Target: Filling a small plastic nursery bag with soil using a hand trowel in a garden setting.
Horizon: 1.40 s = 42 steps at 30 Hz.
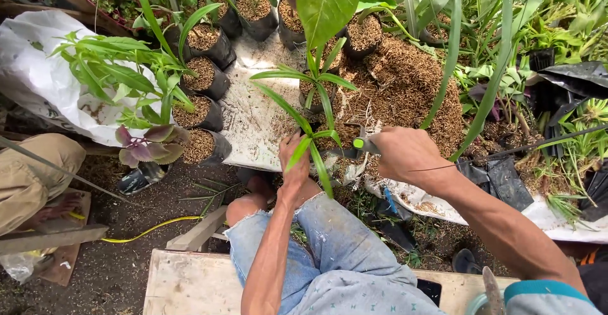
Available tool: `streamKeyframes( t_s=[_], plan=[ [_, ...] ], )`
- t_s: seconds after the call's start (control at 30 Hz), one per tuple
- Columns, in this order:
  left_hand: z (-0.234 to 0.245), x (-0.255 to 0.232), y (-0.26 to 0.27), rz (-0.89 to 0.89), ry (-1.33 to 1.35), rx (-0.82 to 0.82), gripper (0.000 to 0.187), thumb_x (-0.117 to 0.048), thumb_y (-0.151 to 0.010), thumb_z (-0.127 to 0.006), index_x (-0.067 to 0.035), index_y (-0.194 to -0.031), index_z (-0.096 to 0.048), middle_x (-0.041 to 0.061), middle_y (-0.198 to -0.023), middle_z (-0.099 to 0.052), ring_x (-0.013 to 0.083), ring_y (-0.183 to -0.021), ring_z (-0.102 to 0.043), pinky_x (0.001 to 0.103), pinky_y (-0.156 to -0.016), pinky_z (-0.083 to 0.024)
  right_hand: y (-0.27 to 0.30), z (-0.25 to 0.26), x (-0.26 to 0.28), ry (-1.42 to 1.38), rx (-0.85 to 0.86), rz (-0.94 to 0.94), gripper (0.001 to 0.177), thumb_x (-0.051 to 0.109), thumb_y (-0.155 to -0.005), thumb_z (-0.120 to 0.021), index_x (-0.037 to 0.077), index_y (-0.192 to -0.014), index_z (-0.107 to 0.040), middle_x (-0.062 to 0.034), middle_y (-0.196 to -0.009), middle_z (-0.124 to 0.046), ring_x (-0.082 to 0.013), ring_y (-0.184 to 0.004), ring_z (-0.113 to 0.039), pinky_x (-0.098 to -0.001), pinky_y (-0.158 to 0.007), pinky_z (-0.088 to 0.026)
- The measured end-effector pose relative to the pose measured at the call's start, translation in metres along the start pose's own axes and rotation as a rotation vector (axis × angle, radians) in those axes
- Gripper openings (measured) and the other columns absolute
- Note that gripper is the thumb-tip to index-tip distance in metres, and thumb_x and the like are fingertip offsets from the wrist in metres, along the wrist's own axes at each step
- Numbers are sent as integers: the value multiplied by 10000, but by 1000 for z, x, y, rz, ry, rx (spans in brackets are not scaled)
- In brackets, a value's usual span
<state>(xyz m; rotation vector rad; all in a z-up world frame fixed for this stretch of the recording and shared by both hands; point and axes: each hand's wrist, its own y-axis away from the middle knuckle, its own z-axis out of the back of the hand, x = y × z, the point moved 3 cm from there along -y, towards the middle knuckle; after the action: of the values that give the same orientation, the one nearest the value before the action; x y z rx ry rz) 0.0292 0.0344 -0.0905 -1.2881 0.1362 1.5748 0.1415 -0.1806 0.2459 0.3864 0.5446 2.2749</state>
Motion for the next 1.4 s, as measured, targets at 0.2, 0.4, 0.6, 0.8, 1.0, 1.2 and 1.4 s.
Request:
streamKeyframes(
  t_s=[0.2,0.4,0.6,0.8,1.0,1.2,1.4],
  plan=[
    [11,-21,1,612,151,181,455,-173,-1097,-692,-146,-1552,-682,163,-1481,-510,394,-1404,-590,574,-1248,-460,-31,-4,32,287,-67,149,195,142,-898,-661,150,-981,-837,-101,-930,-792,-312,-885,-816,-494,-733,-662],
    [18,-36,-10,595,140,227,544,-214,-1102,-689,-218,-1639,-607,186,-1477,-511,407,-1395,-614,589,-1242,-460,-22,18,64,453,-81,199,172,78,-956,-681,114,-1005,-841,-124,-922,-797,-292,-902,-787,-469,-790,-661],
    [2,-42,-8,598,207,81,735,-316,-991,-894,-41,-1583,-557,295,-1422,-607,523,-1365,-632,674,-1195,-465,-8,15,31,347,-127,84,183,104,-962,-698,160,-1078,-828,-83,-1013,-819,-288,-1012,-807,-467,-851,-679],
    [5,-22,-6,338,-128,323,424,-437,-1160,-484,-273,-1444,-753,33,-1485,-724,404,-1495,-465,679,-1224,-284,5,-48,-38,-379,-71,-212,422,81,-1021,-590,-33,-1423,-652,-303,-1140,-756,-470,-1001,-806,-628,-854,-667],
    [13,-43,-21,562,-96,392,323,-468,-1102,-637,-466,-1393,-778,-82,-1528,-709,319,-1548,-444,760,-1257,-218,7,-111,-35,-1304,-94,-416,605,178,-1062,-575,-64,-1612,-512,-198,-901,-663,-254,-700,-654,-359,-545,-526],
    [4,-19,-7,992,289,204,421,-402,-1016,-801,-226,-1399,-813,154,-1606,-605,531,-1618,-224,822,-1272,-82,-57,-172,-26,-1912,-211,-520,533,123,-1069,-560,-64,-1568,-560,-218,-920,-666,-197,-636,-663,-289,-466,-557],
    [11,-35,-13,663,27,349,296,-423,-1074,-746,-344,-1349,-824,81,-1491,-732,396,-1602,-392,777,-1289,-119,-110,-171,4,-1958,-356,-471,545,118,-1159,-492,-72,-1665,-421,-104,-933,-691,-119,-645,-657,-253,-482,-575]
  ],
)
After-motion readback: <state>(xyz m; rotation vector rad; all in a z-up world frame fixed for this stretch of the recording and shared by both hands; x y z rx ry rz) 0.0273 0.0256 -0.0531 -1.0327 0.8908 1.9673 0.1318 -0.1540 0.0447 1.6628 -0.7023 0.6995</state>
